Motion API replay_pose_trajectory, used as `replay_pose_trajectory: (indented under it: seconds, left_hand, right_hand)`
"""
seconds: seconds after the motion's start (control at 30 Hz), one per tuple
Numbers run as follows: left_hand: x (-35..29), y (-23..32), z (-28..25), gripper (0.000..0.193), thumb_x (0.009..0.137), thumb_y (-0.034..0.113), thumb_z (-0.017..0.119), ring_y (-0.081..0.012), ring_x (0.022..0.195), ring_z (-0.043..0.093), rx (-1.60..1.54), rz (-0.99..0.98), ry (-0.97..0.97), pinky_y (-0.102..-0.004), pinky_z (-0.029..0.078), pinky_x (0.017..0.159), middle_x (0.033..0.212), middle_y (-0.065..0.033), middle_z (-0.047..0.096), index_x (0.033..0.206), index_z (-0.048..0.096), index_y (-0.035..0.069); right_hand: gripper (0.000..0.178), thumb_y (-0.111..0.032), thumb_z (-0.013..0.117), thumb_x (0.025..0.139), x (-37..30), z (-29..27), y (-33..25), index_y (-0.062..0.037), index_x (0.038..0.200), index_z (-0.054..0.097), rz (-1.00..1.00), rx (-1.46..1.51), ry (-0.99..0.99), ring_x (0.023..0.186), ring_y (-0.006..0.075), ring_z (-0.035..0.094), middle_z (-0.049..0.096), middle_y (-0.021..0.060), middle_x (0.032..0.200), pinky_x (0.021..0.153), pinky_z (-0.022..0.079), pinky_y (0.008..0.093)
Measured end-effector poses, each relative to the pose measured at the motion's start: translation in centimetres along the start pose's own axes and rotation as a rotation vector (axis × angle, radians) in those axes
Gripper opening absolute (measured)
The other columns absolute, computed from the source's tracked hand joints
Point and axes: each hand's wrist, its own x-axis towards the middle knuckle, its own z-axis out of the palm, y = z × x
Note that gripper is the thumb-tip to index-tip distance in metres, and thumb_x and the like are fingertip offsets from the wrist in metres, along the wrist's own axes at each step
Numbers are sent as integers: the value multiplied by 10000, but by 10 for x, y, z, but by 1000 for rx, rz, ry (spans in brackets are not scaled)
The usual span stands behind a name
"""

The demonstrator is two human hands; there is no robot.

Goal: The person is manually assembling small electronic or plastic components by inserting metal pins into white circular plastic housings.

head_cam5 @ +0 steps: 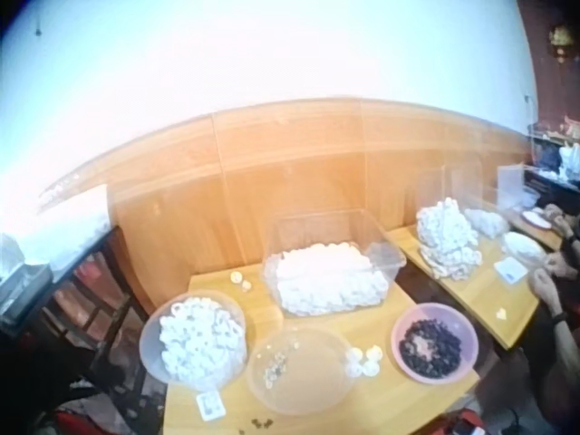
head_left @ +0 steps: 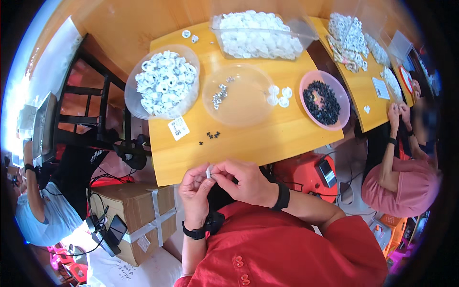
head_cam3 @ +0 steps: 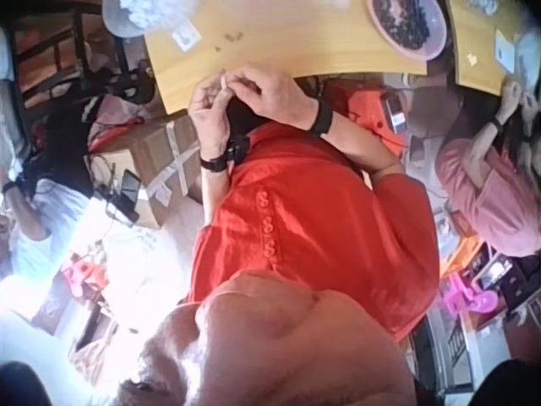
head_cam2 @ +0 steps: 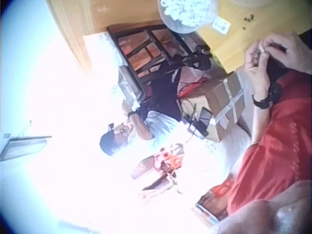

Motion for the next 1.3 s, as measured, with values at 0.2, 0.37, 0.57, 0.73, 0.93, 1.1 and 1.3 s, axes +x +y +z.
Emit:
replay_pose_trajectory:
  seconds: [0.2, 0.37, 0.57, 0.73, 0.93, 1.1, 1.3]
  left_hand:
    - [1, -7, -6, 297, 822, -100, 595, -101, 862, 612, 69, 15, 21, -223, 487, 801, 979, -62, 651, 1111, 593, -31]
    - [1, -9, -9, 272, 828, -88, 609, -96, 856, 610, 45, -21, 30, -221, 495, 786, 971, -59, 652, 1093, 614, -30]
    - [5, -11, -11, 262, 831, -72, 615, -113, 845, 624, 67, -56, 90, -238, 512, 775, 949, -68, 661, 1091, 615, -34]
    - [12, -13, -13, 243, 847, -46, 607, -121, 868, 623, 98, -103, 83, -248, 508, 802, 964, -71, 661, 1089, 616, -28]
    - [66, 19, 6, 293, 878, 68, 619, -150, 990, 598, 64, -81, 120, -291, 487, 887, 1081, -81, 624, 1153, 580, -23]
    - [128, 101, 28, 669, 949, 398, 491, -353, 1187, 488, -339, -60, -88, -367, 442, 1010, 1309, -242, 347, 1372, 194, -28]
    - [81, 35, 12, 317, 965, 246, 498, -99, 846, 581, 68, -196, -150, -229, 455, 750, 1047, -63, 638, 1173, 571, 18]
  right_hand:
    - [79, -43, 629, 831, 2, 6, 2, -20, 896, 590, 64, -12, -14, 558, 184, 584, 601, 95, 687, 501, 443, 286]
    - [67, -55, 625, 845, -2, 11, 10, -17, 887, 589, 150, 91, -26, 526, 157, 571, 595, 88, 656, 479, 435, 279]
    - [70, -64, 618, 859, 1, 13, 16, -6, 884, 590, 170, 62, -62, 537, 119, 576, 612, 81, 662, 484, 440, 268]
    - [106, -75, 603, 875, 4, 11, 15, 7, 941, 602, 184, 133, -25, 543, 115, 581, 621, 73, 666, 501, 452, 251]
    - [226, -79, 566, 912, 13, 0, 9, 5, 1121, 593, 341, 160, -6, 623, 44, 566, 594, 15, 705, 553, 457, 197]
    - [233, -123, 600, 894, 19, -41, 22, 15, 1081, 607, 290, -102, 66, 597, 50, 541, 595, 33, 707, 538, 439, 214]
    - [187, -72, 552, 810, 40, -125, 63, 14, 971, 592, 64, -807, 385, 810, 382, 589, 569, 225, 900, 703, 483, 457]
